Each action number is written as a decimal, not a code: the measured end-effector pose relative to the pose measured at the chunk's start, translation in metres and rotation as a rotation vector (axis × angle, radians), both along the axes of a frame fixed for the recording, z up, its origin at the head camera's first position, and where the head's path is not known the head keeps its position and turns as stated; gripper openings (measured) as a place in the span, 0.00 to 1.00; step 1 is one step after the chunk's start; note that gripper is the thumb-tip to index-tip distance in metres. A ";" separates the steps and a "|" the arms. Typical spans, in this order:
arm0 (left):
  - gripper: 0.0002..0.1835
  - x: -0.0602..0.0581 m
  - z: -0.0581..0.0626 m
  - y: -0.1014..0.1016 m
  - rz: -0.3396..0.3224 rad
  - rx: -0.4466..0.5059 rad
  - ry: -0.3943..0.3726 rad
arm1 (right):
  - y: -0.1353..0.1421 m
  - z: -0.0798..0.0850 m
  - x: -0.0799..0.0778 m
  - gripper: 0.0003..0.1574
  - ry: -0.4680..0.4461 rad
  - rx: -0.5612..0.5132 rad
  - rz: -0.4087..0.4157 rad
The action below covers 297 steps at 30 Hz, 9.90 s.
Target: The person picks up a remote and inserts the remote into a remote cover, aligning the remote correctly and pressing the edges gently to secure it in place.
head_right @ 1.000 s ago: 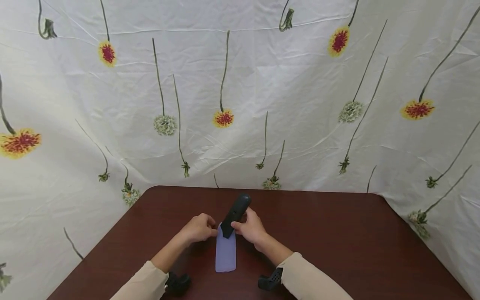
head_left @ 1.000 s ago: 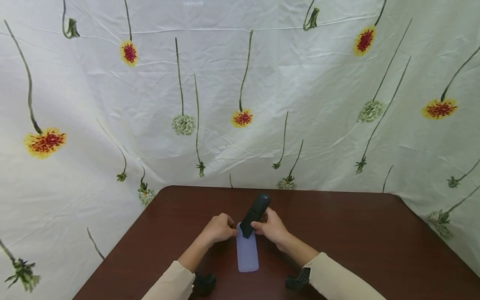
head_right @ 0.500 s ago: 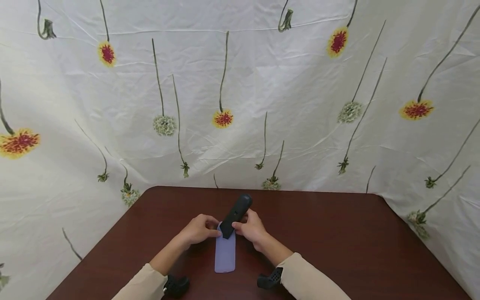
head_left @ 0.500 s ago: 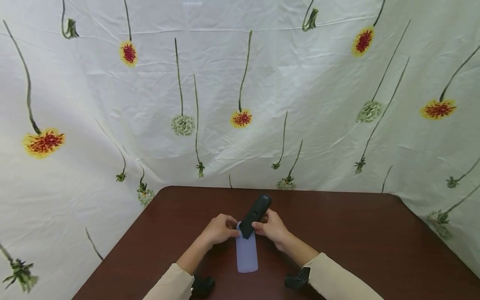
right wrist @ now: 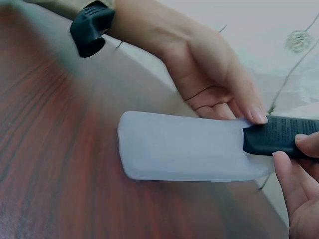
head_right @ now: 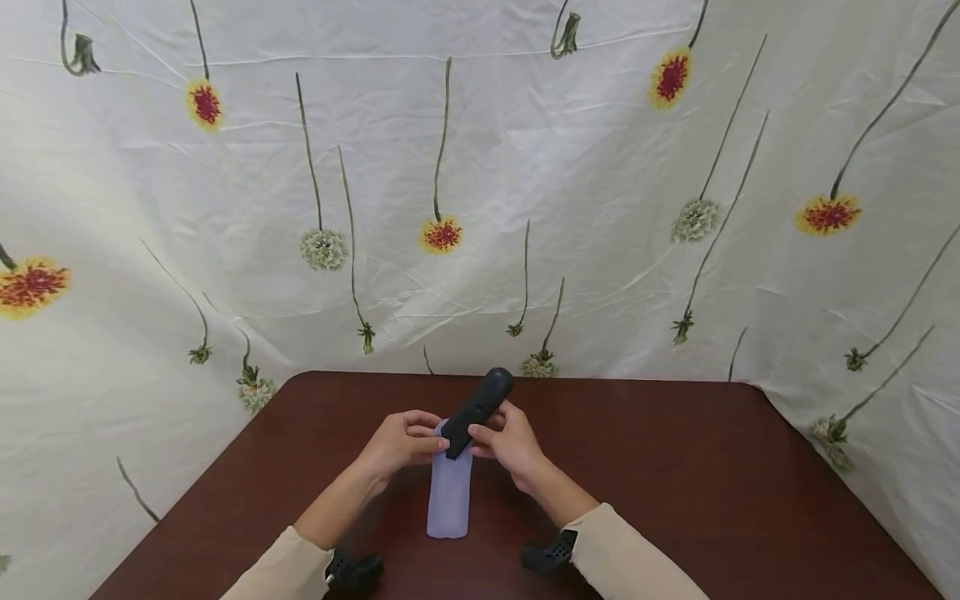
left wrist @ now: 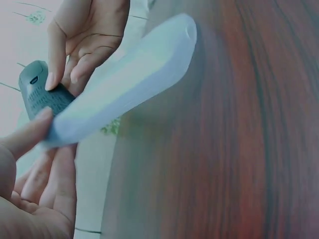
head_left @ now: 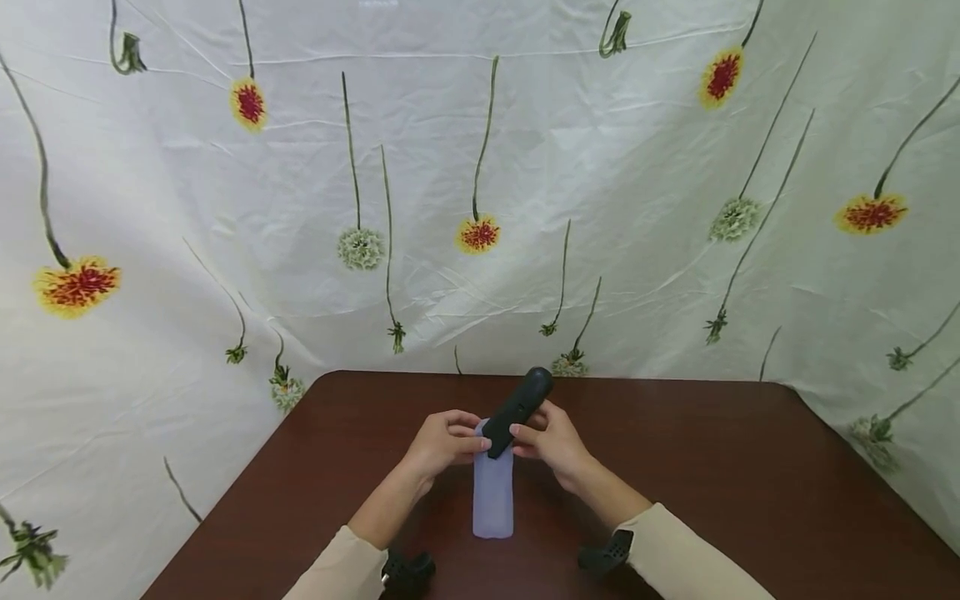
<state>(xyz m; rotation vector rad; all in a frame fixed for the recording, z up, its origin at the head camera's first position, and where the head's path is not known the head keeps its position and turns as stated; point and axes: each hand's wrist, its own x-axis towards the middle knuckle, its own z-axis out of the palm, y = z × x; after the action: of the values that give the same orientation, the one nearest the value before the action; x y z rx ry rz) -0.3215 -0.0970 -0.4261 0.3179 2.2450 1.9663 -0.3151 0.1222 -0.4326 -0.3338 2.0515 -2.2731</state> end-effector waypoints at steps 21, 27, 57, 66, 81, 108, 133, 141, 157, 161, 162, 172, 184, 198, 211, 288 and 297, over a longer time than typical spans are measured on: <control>0.27 0.005 0.022 0.009 0.027 0.155 0.063 | 0.014 0.037 0.015 0.26 0.113 0.098 0.035; 0.27 0.012 0.034 0.010 -0.004 0.148 0.092 | 0.018 0.051 0.020 0.27 0.150 0.174 0.058; 0.18 0.043 0.093 0.032 -0.025 0.199 0.284 | 0.035 0.091 0.047 0.25 0.322 0.155 -0.065; 0.16 0.041 0.090 0.038 0.048 0.251 0.266 | 0.027 0.089 0.049 0.21 0.350 0.166 -0.183; 0.16 0.040 0.090 0.041 0.025 0.373 0.295 | 0.023 0.089 0.054 0.21 0.415 0.258 -0.155; 0.15 0.042 0.091 0.038 0.016 0.413 0.302 | 0.023 0.085 0.055 0.19 0.520 0.343 -0.122; 0.13 0.040 0.088 0.041 0.048 0.336 0.410 | 0.024 0.082 0.051 0.06 0.693 0.437 -0.254; 0.13 0.039 0.086 0.042 0.054 0.304 0.446 | 0.029 0.084 0.049 0.05 0.595 0.387 -0.215; 0.15 0.037 0.083 0.041 -0.050 0.344 0.440 | 0.026 0.087 0.054 0.24 0.504 0.189 -0.129; 0.16 0.039 0.084 0.040 -0.080 0.349 0.423 | 0.024 0.088 0.055 0.23 0.506 0.135 -0.147; 0.16 0.039 0.085 0.040 -0.081 0.346 0.418 | 0.023 0.088 0.056 0.23 0.507 0.121 -0.142; 0.15 0.037 0.088 0.031 -0.141 0.317 0.417 | 0.026 0.091 0.056 0.20 0.484 0.130 -0.105; 0.09 0.035 0.084 0.036 -0.024 0.322 0.427 | 0.030 0.091 0.054 0.23 0.496 0.267 -0.011; 0.10 0.036 0.085 0.037 -0.040 0.314 0.435 | 0.030 0.093 0.056 0.25 0.463 0.309 0.069; 0.09 0.035 0.081 0.039 -0.057 0.407 0.341 | 0.022 0.086 0.053 0.18 0.547 0.196 -0.180; 0.10 0.036 0.081 0.046 0.026 0.220 0.603 | 0.027 0.094 0.055 0.07 0.333 0.281 -0.125; 0.09 0.035 0.078 0.045 0.013 0.247 0.578 | 0.019 0.091 0.056 0.10 0.236 0.098 -0.146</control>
<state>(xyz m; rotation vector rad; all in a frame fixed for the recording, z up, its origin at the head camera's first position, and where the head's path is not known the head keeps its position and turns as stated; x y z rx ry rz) -0.2869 -0.0522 -0.3476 1.0198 2.2880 2.3984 -0.2593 0.1415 -0.3415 -0.4823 2.3651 -2.3008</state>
